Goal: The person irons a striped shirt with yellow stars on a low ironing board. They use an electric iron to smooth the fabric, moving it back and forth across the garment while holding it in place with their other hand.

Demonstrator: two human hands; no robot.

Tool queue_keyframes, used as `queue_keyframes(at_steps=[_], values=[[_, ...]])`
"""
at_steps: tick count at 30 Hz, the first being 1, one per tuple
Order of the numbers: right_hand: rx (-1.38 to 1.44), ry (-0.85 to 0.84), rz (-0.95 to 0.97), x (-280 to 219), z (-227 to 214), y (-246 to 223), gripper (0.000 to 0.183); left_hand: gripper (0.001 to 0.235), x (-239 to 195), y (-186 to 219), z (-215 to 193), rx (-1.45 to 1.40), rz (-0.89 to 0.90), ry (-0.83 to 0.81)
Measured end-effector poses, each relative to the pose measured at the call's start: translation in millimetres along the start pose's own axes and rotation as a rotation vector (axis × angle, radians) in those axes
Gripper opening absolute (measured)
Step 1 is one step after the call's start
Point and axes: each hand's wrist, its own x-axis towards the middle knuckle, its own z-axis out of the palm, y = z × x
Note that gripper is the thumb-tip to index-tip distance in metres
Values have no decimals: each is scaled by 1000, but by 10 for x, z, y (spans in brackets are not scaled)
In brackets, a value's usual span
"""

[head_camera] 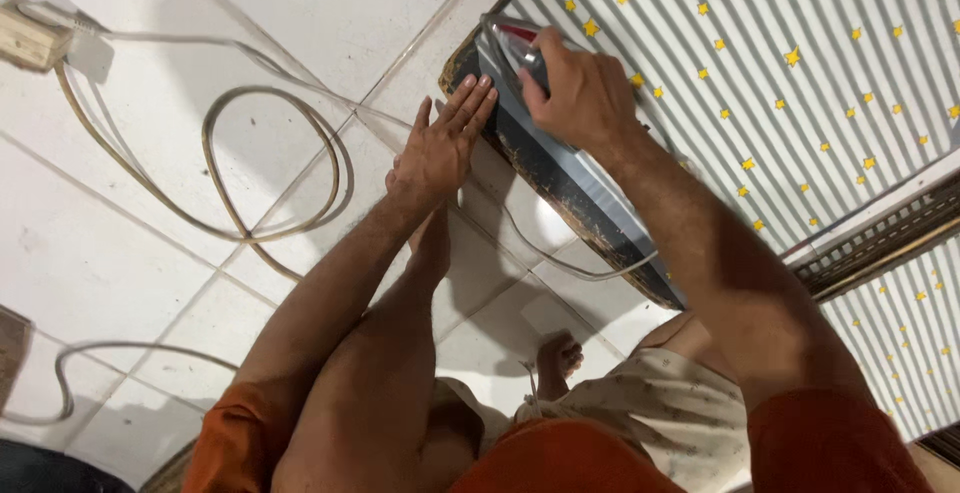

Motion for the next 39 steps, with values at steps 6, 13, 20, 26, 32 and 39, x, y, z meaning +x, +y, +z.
queue_keyframes(at_steps=[6,13,20,26,32,39], values=[[-50,-16,-28,80,89,-3,29,65,-6,-23,-6,-259,12,47],[-99,14,-47,50,106,16,32,78,20,51,-66,-70,-1,-7],[131,-199,117,-130,-58,68,25,88,18,30,-126,-85,-21,-64],[52,-181,137,-852,7,356,28,89,1,69,-38,-92,-29,2],[-91,-68,28,-883,34,365,34,59,-64,115,-1,-215,-4,159],[-17,-21,12,-830,-131,306,26,71,114,334,-107,-122,70,69]])
